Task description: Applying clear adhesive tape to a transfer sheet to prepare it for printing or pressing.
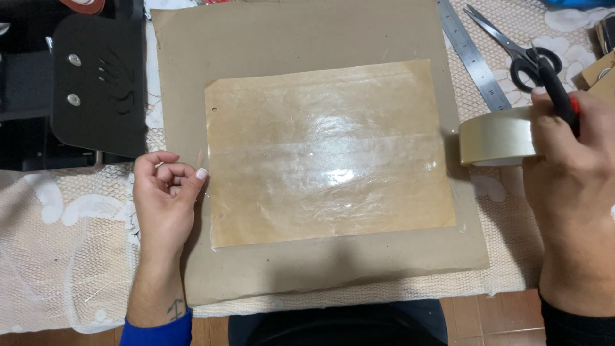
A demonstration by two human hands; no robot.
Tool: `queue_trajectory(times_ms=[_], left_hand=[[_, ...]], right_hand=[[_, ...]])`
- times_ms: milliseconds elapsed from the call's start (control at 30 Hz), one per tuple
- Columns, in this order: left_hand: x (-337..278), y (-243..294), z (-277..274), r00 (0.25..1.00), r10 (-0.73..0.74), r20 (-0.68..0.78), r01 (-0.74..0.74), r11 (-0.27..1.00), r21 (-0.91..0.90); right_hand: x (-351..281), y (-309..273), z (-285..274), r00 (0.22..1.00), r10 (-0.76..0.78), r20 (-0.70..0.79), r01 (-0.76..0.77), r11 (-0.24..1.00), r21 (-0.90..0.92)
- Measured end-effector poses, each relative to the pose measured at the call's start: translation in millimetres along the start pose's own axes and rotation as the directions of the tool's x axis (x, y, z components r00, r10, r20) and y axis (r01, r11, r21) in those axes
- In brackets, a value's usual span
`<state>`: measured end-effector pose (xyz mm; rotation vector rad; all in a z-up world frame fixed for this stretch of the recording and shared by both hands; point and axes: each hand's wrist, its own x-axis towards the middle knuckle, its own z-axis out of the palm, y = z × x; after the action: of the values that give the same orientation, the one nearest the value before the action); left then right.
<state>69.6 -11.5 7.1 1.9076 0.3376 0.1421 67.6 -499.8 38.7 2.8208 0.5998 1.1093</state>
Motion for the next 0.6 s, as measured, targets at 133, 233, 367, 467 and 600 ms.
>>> queue_trajectory(times_ms=[133, 233, 367, 467, 600], left_hand=[[0.2, -0.4, 0.0, 1.0, 0.014, -0.001, -0.014, 1.0, 0.009], [-0.6, -2.2, -0.3, 1.0, 0.015, -0.003, -0.015, 1.0, 0.009], [-0.1, -3.2, 0.4, 1.0, 0.011, -0.001, -0.011, 1.0, -0.03], [-0.9, 0.0, 0.7, 1.0, 0.006, -0.006, -0.006, 1.0, -0.024], [-1.8, 1.6, 1.3, 1.0, 0.014, -0.01, -0.014, 1.0, 0.002]], right_hand=[[-1.7, 3.4, 4.4, 1.0, -0.012, -0.007, 0.012, 1.0, -0.021], [-0.4, 1.0, 3.4, 1.0, -0.014, -0.008, 0.015, 0.999, 0.029], [0.5, 0.1, 3.6, 1.0, -0.028, -0.014, 0.027, 0.997, -0.066], [3.3, -0.2, 4.1, 0.999, -0.049, -0.018, 0.048, 0.996, -0.074], [5.7, -2.4, 3.7, 0.999, -0.052, -0.015, 0.051, 0.996, -0.078]])
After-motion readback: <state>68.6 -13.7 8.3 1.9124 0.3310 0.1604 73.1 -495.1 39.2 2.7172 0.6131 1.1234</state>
